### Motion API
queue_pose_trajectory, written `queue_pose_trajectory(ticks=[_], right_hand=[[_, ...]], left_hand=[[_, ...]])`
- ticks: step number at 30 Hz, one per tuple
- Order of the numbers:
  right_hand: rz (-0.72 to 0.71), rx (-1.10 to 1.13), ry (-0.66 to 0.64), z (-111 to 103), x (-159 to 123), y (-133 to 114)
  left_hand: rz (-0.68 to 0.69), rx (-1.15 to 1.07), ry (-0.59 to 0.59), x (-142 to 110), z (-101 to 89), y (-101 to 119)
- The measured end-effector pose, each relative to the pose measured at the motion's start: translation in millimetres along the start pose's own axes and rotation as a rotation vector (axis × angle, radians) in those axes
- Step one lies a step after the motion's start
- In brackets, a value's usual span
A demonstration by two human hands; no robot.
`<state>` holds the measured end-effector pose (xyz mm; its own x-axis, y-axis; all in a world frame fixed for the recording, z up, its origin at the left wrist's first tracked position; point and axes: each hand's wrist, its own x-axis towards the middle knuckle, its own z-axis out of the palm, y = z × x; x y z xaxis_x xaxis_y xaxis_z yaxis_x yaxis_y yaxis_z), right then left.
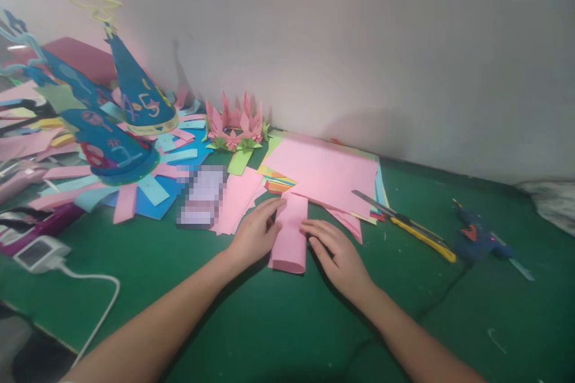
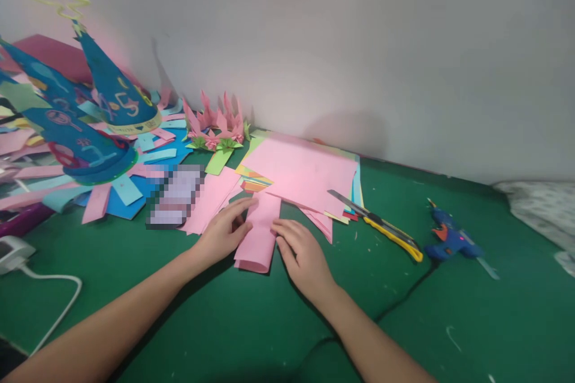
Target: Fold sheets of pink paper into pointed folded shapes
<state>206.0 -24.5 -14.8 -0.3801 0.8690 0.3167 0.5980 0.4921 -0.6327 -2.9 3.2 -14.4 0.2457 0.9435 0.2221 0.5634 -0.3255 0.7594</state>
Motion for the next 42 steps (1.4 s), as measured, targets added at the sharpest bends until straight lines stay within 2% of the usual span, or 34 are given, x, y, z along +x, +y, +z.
queue_pose_trajectory(ticks=[5,13,20,27,32,36,42], right_hand=[[-0.06,-0.087,-0.069,3,1,-2],[-0.082,-0.14,-0.052,2,3,-7],[-0.131,-0.2,-0.077,1,3,-8],[-0.175,-0.297,-0.078,1,5,-12],[-0.182,-0.318,-0.088,4,2,-10],[-0.156,-0.284,-0.08,5,1,-9],[-0.156,-0.277,-0.076,5,3,-10]], left_hand=[[0.038,0.059,-0.004,-1,0.3,0],[0.043,0.116,-0.024,0,0.6,0],[0.01,0.022,-0.071,3,-6.2,3],[-0.023,-0.039,-0.06,6,-5.7,-2],[0.083,0.063,-0.021,2,-5.8,3],[0.194,0.08,-0.089,2,-7.0,1],[0.162,-0.007,-0.13,5,-8.4,-3]])
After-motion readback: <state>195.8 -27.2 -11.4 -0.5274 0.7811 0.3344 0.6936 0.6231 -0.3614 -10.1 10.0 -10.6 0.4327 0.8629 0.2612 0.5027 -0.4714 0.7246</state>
